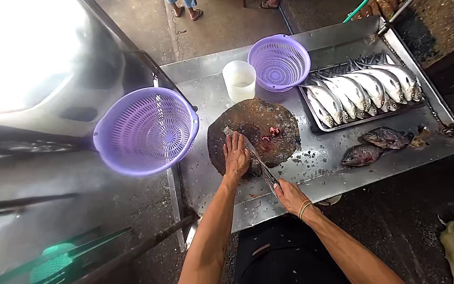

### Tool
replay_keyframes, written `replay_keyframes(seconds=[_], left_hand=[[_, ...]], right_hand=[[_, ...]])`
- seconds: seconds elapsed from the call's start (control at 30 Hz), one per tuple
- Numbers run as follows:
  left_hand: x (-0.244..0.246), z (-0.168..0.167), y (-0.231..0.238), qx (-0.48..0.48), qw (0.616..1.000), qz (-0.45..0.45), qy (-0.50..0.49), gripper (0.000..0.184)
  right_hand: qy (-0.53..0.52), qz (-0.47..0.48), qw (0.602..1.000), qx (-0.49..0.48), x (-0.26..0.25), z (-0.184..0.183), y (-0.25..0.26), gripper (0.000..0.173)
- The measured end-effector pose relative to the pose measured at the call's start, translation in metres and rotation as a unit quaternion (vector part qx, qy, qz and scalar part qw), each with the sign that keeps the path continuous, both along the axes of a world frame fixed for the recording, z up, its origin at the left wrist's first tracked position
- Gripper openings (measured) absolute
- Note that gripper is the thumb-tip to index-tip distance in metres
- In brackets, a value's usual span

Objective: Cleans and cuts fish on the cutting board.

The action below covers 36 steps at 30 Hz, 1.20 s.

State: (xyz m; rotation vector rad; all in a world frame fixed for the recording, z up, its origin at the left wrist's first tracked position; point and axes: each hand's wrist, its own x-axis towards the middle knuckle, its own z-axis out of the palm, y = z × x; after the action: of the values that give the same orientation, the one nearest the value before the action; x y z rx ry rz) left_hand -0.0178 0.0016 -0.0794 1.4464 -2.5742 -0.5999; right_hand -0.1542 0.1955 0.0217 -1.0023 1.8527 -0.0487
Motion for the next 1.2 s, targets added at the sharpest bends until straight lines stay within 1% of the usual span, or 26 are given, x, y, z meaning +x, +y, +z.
replay_keyframes(seconds=[0.2,0.3,0.4,0.47,0.6,0.7,0.83,0.9,1.07,1.2], left_hand=[[-0.002,-0.002,-0.002,0.006,0.999,0.011,0.031,0.064],[-0.002,-0.002,-0.007,0.014,0.999,0.017,0.042,0.066],[0.001,-0.001,-0.023,0.004,0.999,0.026,0.043,0.067],[0.002,0.002,-0.034,-0.005,0.999,0.028,0.029,0.069],[0.002,0.007,-0.054,-0.004,1.0,0.011,-0.009,0.063],[0.005,0.006,-0.066,0.0,1.0,-0.007,-0.009,0.06],[0.007,0.001,-0.074,-0.003,1.0,-0.024,-0.004,0.059],[0.008,0.001,-0.065,-0.012,1.0,-0.023,0.0,0.059],[0.006,0.002,-0.016,0.001,1.0,0.012,0.007,0.065],[0.004,-0.001,-0.017,0.001,0.999,0.028,0.018,0.066]], right_hand=[[-0.035,-0.008,0.998,0.044,-0.005,0.017,-0.023,0.043],[-0.031,-0.021,0.998,0.059,-0.003,0.024,-0.05,0.042],[-0.021,-0.037,0.999,0.032,0.004,0.014,-0.087,0.043],[-0.023,-0.042,0.999,0.018,0.007,0.006,-0.093,0.044],[-0.019,-0.039,0.999,0.022,0.008,0.004,-0.084,0.044],[-0.012,-0.038,0.999,0.037,0.011,0.009,-0.087,0.044],[-0.004,-0.03,0.999,0.032,0.011,0.008,-0.086,0.043],[-0.002,-0.023,0.999,0.038,0.009,0.012,-0.08,0.042],[-0.038,-0.038,0.996,0.074,-0.003,0.022,-0.057,0.042],[-0.043,-0.049,0.996,0.052,-0.005,0.008,-0.06,0.043]])
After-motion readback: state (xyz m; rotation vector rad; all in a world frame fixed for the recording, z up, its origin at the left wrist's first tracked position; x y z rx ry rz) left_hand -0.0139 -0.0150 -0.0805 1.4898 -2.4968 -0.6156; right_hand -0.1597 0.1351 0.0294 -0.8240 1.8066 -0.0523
